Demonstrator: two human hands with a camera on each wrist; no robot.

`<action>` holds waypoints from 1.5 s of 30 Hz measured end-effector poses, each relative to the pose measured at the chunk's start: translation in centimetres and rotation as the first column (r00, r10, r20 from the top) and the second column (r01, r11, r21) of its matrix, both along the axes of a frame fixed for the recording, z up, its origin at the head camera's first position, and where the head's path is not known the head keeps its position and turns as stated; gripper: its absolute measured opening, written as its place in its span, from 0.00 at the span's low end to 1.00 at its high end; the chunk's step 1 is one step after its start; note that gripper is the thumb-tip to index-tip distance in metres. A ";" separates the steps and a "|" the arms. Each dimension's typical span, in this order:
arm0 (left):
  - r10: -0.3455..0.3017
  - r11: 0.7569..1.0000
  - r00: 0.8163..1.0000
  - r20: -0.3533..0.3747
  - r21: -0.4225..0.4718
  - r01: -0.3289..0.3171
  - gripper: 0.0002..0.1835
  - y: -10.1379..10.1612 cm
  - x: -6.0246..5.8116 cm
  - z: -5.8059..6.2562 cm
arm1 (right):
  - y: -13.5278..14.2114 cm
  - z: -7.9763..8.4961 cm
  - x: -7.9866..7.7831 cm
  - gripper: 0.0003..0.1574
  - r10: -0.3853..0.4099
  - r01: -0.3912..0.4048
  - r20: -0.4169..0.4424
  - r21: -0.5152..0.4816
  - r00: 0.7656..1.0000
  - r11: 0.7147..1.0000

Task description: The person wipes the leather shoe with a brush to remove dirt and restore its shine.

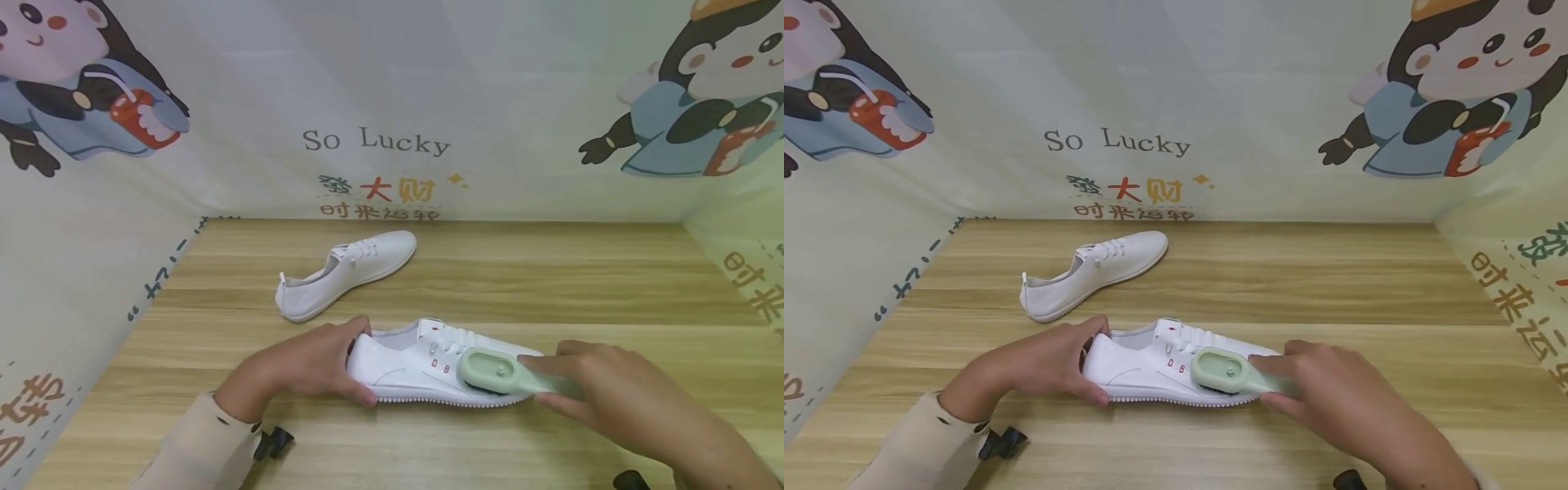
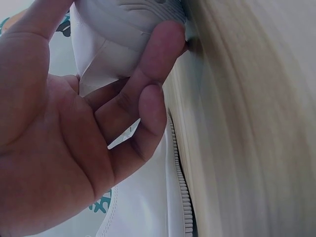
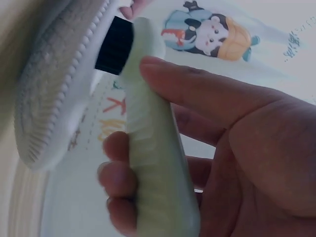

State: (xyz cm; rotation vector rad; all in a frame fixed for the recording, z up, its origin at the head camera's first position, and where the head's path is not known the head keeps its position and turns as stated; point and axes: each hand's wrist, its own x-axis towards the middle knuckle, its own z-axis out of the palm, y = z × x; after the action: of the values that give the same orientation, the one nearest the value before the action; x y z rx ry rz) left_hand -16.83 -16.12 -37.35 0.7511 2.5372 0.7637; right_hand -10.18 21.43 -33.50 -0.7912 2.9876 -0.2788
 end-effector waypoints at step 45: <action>-0.022 1.000 1.000 -0.005 0.010 0.022 0.38 0.1 0.0 0.0 | -3.0 -1.8 0.5 0.28 0.050 -0.063 -0.126 -0.100 0.991 0.993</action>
State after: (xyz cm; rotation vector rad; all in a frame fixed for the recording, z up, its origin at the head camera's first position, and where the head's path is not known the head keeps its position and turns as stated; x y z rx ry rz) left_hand -16.87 -16.01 -37.32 0.7837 2.5277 0.7695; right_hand -9.69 18.40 -35.34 -0.9348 3.0801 -0.4009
